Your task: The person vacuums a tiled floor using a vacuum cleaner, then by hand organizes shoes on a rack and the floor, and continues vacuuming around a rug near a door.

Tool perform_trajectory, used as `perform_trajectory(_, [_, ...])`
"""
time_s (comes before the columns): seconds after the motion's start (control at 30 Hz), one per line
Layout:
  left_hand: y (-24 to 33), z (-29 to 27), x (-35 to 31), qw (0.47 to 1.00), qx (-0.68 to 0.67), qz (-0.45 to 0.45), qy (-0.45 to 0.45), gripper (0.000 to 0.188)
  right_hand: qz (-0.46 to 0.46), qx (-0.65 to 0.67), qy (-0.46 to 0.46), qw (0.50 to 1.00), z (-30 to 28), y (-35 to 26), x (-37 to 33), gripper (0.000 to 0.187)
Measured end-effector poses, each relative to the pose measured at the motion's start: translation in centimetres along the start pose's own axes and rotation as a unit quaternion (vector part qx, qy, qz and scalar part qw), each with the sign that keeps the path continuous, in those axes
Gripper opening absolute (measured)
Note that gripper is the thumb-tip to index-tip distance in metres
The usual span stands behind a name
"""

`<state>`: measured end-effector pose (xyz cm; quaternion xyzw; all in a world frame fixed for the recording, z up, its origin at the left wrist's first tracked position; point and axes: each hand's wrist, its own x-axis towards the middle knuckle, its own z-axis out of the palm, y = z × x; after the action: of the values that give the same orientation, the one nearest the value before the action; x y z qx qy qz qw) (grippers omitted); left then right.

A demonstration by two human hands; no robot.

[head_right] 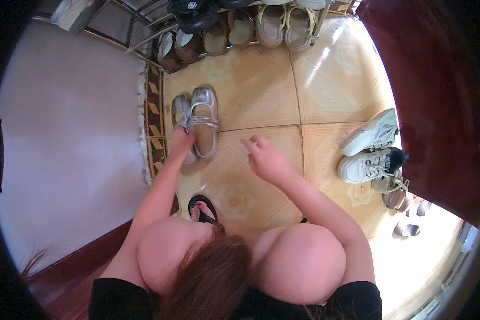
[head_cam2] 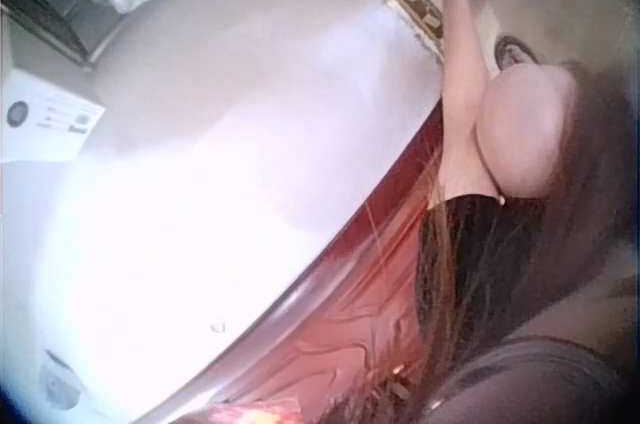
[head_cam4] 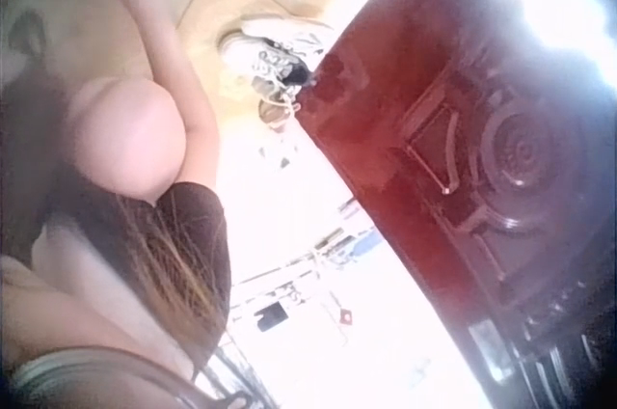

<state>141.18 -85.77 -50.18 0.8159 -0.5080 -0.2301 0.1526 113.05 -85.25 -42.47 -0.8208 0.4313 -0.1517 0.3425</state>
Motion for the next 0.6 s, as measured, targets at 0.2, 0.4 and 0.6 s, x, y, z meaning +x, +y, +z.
perform_trajectory(0.2, [-0.7,-2.1,8.0,0.993,0.092,-0.035,0.06,0.026,0.08,0.015,0.105,0.991,-5.1,3.8,-2.9,0.035])
perform_trajectory(0.4, [-1.8,-0.8,11.2,0.984,0.15,0.021,0.095,0.021,0.179,-0.038,0.181,0.966,-10.7,7.3,-8.3,0.029])
perform_trajectory(0.6, [-0.1,-1.9,12.0,0.966,0.24,0.096,0.008,0.03,0.255,-0.246,0.269,0.896,-18.7,17.1,-19.0,0.031])
